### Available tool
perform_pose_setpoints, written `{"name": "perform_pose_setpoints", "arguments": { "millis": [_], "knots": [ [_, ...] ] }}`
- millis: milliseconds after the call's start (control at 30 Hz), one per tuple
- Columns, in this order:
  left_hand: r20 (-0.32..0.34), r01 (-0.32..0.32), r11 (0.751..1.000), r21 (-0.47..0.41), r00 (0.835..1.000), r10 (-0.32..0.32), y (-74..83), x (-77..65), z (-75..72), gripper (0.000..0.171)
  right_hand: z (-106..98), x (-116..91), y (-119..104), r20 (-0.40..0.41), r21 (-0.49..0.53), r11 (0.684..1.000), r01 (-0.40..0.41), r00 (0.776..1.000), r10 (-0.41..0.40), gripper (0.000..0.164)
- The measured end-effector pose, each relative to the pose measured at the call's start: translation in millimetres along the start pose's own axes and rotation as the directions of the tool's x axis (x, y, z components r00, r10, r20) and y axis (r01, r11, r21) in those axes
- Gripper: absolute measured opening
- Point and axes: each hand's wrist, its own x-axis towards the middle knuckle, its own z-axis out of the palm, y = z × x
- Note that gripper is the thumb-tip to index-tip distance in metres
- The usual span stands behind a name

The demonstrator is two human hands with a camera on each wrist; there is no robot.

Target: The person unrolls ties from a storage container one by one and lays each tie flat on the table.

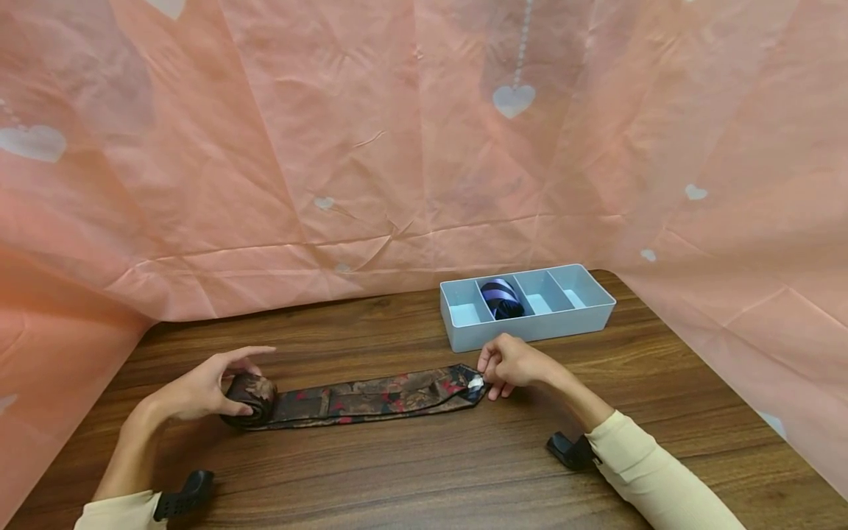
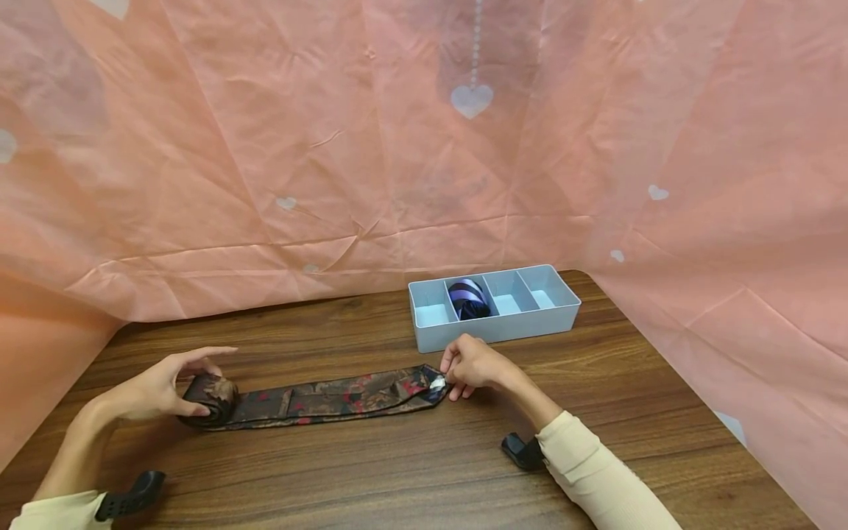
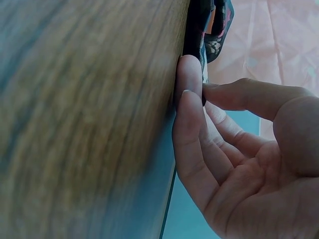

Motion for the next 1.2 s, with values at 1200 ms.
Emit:
{"name": "perform_pose_setpoints", "arguments": {
  "millis": [1200],
  "knots": [
    [0.073,0.283,0.958,0.049,0.955,-0.286,-15.7,-38.0,-18.6,0.092,-13.5,-7.3,2.1,0.0,-0.016,1.0,-0.004,1.0,0.004,0.009]
  ]
}}
